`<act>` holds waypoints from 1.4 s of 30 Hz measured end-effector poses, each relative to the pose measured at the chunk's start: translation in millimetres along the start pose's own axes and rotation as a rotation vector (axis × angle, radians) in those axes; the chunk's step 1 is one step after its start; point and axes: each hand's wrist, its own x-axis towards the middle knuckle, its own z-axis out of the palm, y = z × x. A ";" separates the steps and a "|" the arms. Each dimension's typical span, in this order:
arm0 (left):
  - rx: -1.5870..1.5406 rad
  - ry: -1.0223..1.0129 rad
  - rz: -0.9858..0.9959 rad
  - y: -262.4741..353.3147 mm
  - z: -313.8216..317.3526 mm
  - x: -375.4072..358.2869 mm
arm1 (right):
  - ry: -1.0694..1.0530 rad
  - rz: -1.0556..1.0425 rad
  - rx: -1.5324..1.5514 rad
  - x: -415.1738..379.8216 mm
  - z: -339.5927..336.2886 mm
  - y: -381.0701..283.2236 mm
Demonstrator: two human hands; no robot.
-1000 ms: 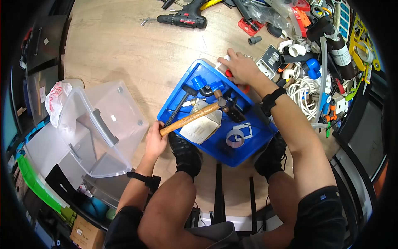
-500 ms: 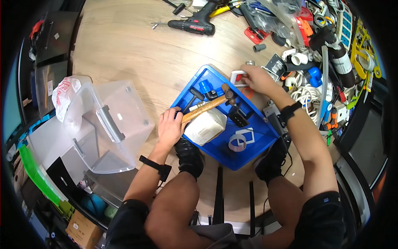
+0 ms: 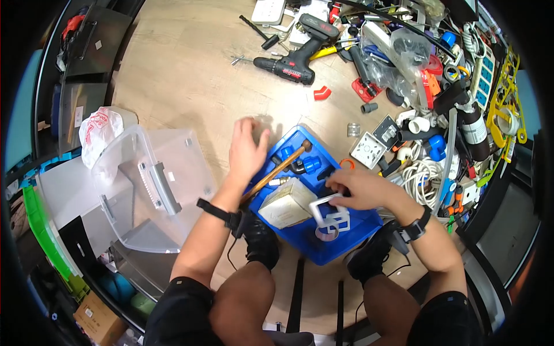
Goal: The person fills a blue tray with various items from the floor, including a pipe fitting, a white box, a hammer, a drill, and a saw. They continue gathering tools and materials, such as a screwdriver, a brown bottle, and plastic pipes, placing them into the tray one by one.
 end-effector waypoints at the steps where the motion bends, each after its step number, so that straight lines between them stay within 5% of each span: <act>1: -0.063 0.010 -0.011 -9.7 9.0 19.7 | 0.073 -0.029 -0.060 12.3 0.5 11.6; 2: -0.124 0.018 -0.024 -19.4 16.1 38.9 | 0.070 -0.025 -0.062 21.8 -3.5 24.9; 4: -0.090 -0.017 -0.056 -28.1 21.4 74.5 | 0.479 0.061 -0.327 39.2 -18.2 50.0; 12: 0.315 -0.060 -0.050 -48.1 22.2 183.0 | 0.688 0.437 -0.981 60.2 -45.2 114.1; 16: 0.489 -0.105 0.001 -62.4 22.7 214.3 | 0.744 0.599 -0.859 64.5 -45.9 135.9; 18: 0.858 -0.177 0.174 -74.4 20.0 227.8 | 0.770 0.591 -0.821 62.7 -42.4 140.2; 26: 0.875 -0.347 0.259 -69.7 19.7 215.0 | 0.886 0.325 -0.684 54.8 -32.2 164.4; 30: 0.959 -0.271 0.259 -84.8 32.7 188.3 | 0.967 0.212 -0.554 55.7 -29.5 165.4; 33: 0.919 -0.289 0.152 -74.8 40.3 179.7 | 0.753 0.540 -0.434 55.9 -42.9 141.4; 36: 0.779 -0.306 0.035 -73.9 43.5 172.1 | 0.968 0.558 -0.700 69.1 -52.1 127.6; 40: 0.465 -0.363 -0.023 -67.4 41.6 165.5 | 0.980 0.434 -0.825 88.9 -51.5 152.4; 42: 0.144 -0.605 -0.138 -68.5 35.8 166.1 | 0.991 0.414 -0.751 89.8 -51.5 156.6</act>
